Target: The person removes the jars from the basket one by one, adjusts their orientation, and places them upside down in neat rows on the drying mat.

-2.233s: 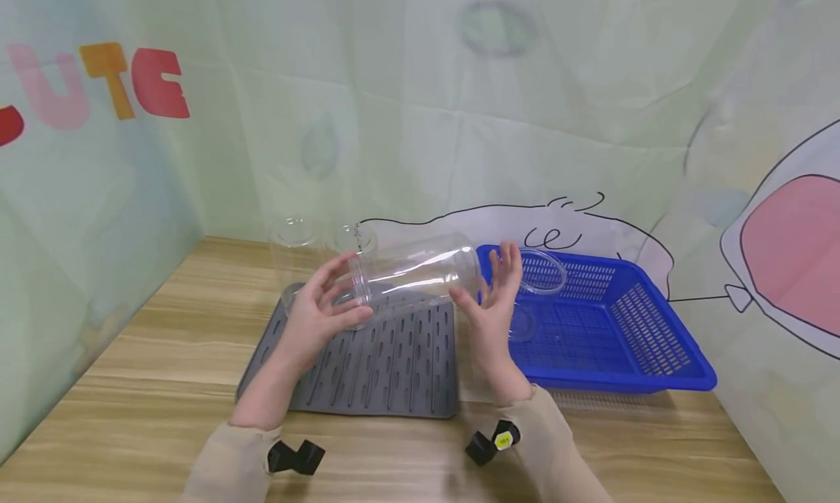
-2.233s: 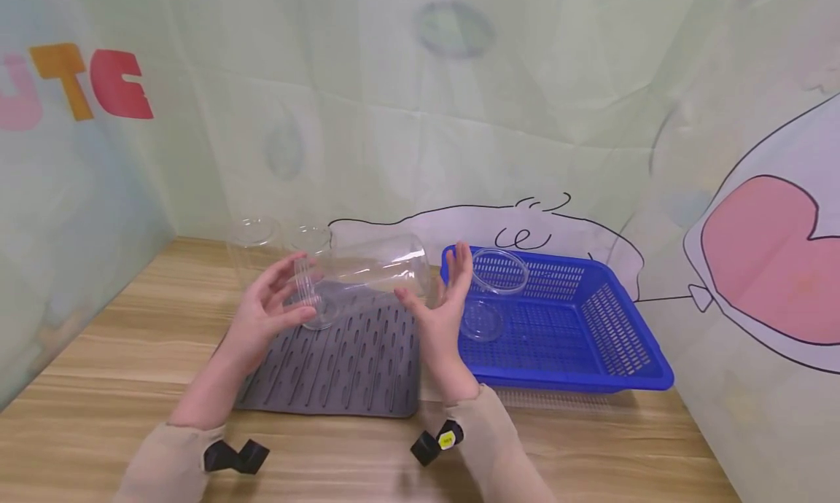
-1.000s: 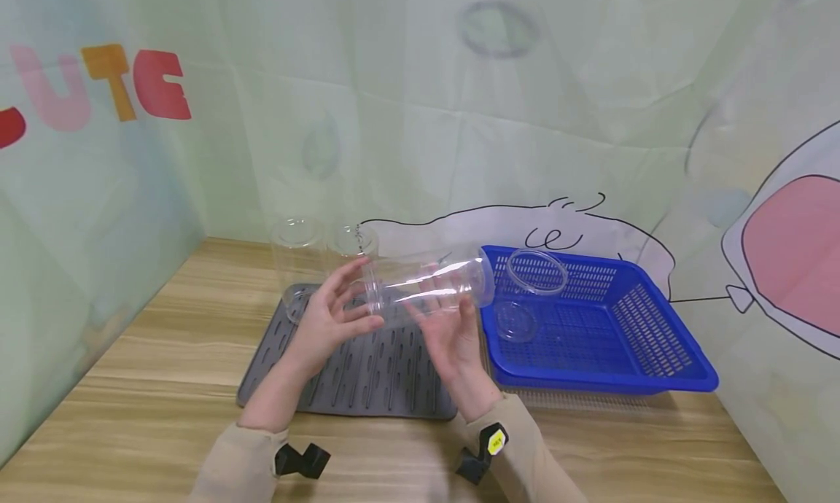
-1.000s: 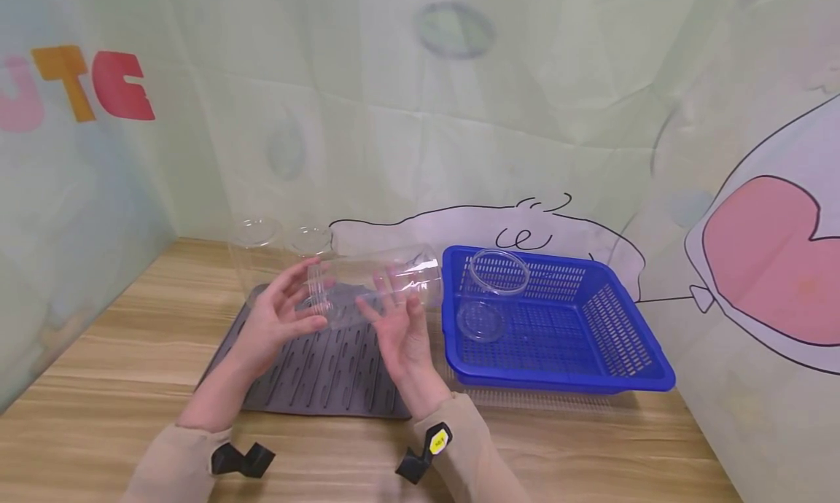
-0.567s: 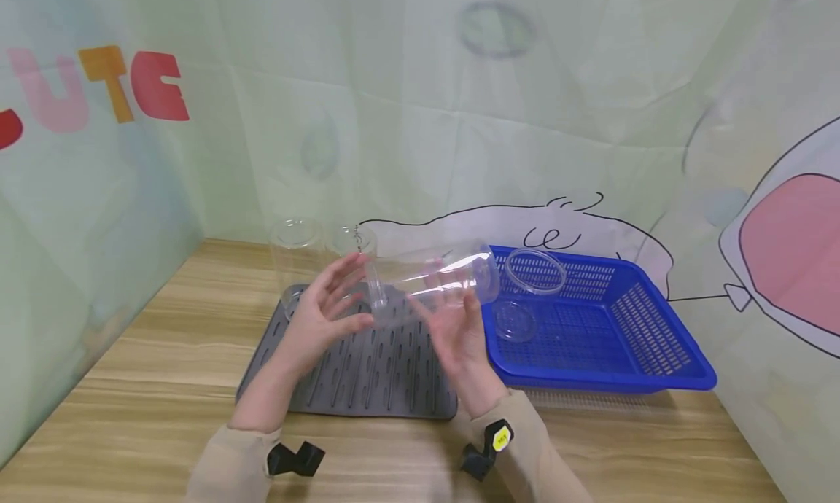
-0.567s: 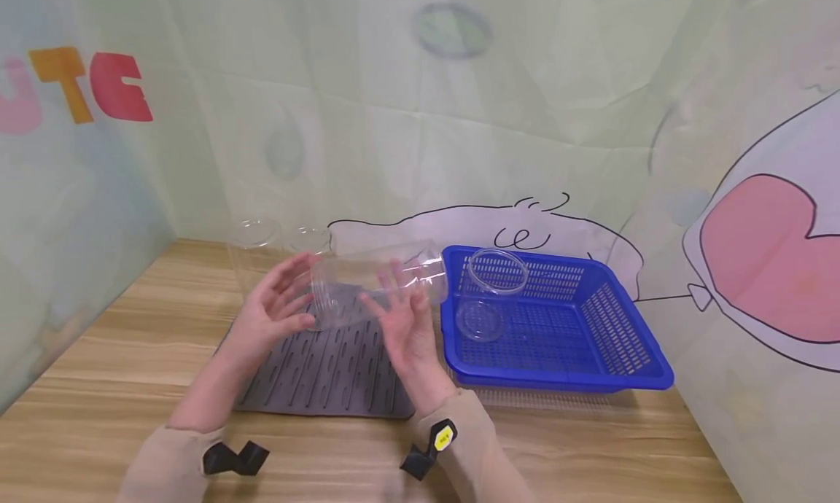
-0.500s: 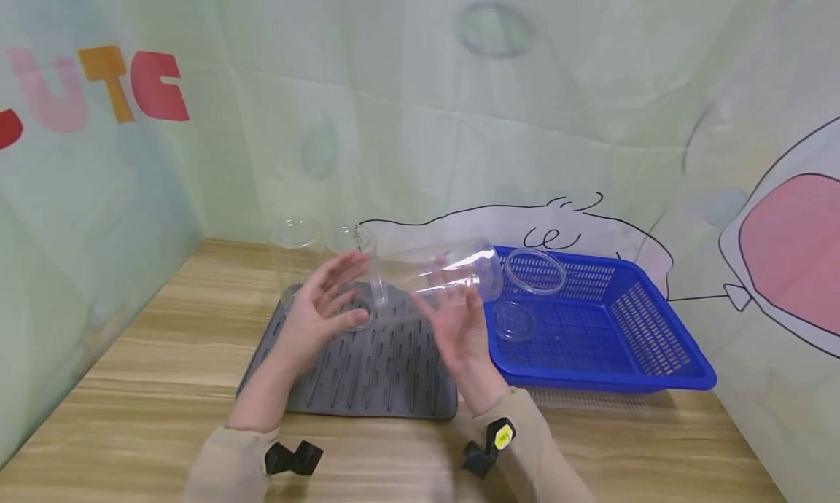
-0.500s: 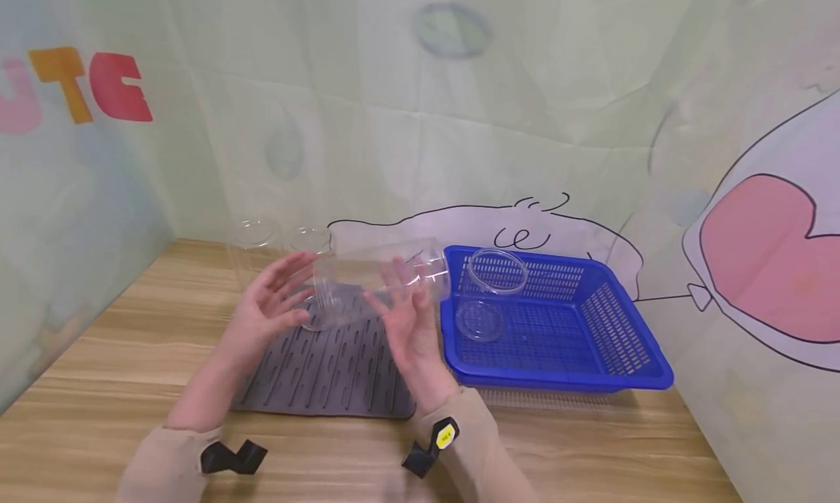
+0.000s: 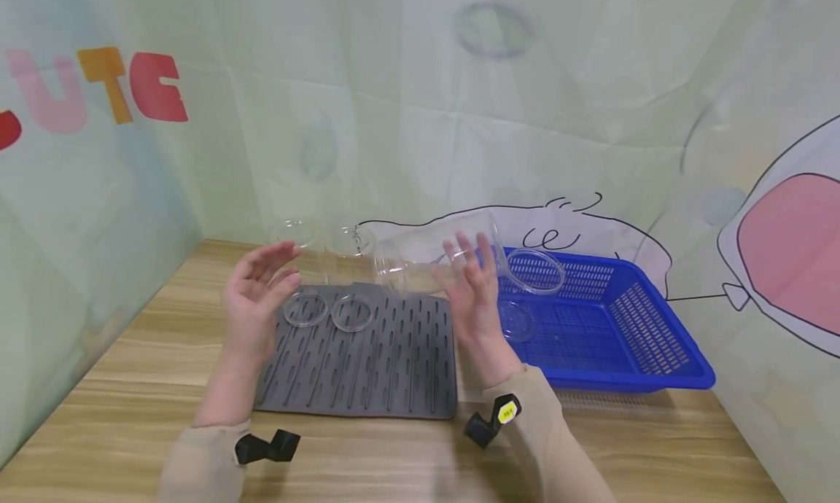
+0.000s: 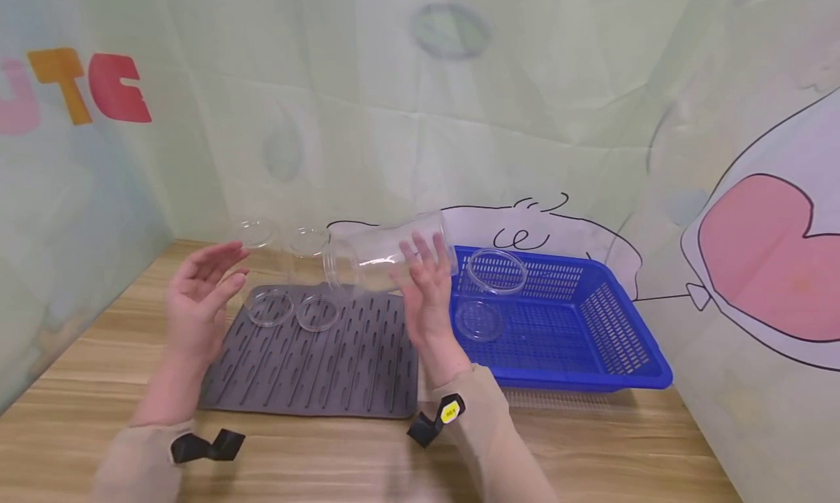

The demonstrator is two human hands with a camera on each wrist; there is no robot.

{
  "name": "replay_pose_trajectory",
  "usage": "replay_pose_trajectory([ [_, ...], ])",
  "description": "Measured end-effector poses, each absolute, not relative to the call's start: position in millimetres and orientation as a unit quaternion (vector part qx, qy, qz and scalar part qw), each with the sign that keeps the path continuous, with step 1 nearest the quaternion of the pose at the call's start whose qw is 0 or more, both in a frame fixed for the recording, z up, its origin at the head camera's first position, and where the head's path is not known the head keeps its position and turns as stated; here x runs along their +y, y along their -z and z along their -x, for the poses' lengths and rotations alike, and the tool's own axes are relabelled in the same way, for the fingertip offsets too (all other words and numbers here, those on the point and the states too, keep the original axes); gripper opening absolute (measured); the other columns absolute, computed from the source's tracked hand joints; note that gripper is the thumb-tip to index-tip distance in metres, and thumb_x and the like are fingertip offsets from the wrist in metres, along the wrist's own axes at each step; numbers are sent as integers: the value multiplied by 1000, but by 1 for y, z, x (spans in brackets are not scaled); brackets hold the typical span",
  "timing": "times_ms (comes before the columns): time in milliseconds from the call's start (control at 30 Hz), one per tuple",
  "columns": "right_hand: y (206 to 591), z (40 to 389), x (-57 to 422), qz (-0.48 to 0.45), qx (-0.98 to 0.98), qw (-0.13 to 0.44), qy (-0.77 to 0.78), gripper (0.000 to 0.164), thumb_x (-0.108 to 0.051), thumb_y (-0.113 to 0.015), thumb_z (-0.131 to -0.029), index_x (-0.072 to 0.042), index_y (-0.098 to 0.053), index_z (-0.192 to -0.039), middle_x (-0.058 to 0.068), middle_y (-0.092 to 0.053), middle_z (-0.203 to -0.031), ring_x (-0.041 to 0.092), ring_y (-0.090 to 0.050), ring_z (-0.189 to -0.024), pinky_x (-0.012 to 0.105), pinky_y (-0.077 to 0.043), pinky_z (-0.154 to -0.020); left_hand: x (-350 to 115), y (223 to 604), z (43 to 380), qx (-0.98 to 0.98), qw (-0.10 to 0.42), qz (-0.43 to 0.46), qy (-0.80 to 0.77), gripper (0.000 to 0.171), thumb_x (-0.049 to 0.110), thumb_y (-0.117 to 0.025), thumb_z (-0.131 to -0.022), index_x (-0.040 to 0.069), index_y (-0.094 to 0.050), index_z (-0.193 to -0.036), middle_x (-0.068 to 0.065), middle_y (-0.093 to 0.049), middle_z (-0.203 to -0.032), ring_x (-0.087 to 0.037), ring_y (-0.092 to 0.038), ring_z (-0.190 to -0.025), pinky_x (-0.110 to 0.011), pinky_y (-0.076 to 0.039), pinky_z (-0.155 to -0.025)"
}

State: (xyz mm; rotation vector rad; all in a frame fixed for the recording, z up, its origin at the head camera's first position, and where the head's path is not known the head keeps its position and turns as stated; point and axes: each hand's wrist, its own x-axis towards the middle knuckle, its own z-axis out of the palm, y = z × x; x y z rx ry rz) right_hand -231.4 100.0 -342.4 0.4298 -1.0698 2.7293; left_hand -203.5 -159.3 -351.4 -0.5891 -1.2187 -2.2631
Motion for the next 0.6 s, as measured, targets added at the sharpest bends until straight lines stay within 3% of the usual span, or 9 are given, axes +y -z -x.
replay_pose_trajectory([
  [200, 336, 241, 101, -138, -441, 111, -880, 127, -42, -94, -53, -17, -22, -154, 18, -31, -153, 38, -31, -143, 63, -26, -117, -178, 361, 211, -441, 261, 121, 850, 38, -26, -56, -82, 0, -65, -108, -7, -71, -109, -17, -67, -103, -21, -58, -84],
  [400, 336, 250, 100, -140, -505, 131, -841, 129, -42, -94, -50, -12, -23, -153, 21, -30, -156, 39, -32, -143, 53, -29, -119, -193, 377, 220, -483, 223, -16, 847, 36, -22, -55, -85, 5, -62, -108, -1, -67, -109, -13, -64, -105, -15, -57, -81],
  [500, 337, 254, 98, -131, -546, 134, -817, 117, -28, -94, -60, -10, -23, -152, 18, -35, -153, 38, -34, -141, 51, -34, -116, -202, 387, 225, -505, 184, -58, 841, 36, -17, -57, -88, 8, -58, -114, 3, -62, -114, -9, -61, -107, -12, -56, -82],
  [600, 338, 259, 96, -117, -585, 131, -792, 100, -6, -82, -70, -10, -25, -151, 15, -39, -150, 33, -37, -138, 52, -38, -114, -211, 399, 228, -537, 141, -82, 828, 38, -12, -58, -90, 12, -54, -118, 9, -57, -117, -5, -57, -110, -9, -53, -83],
])
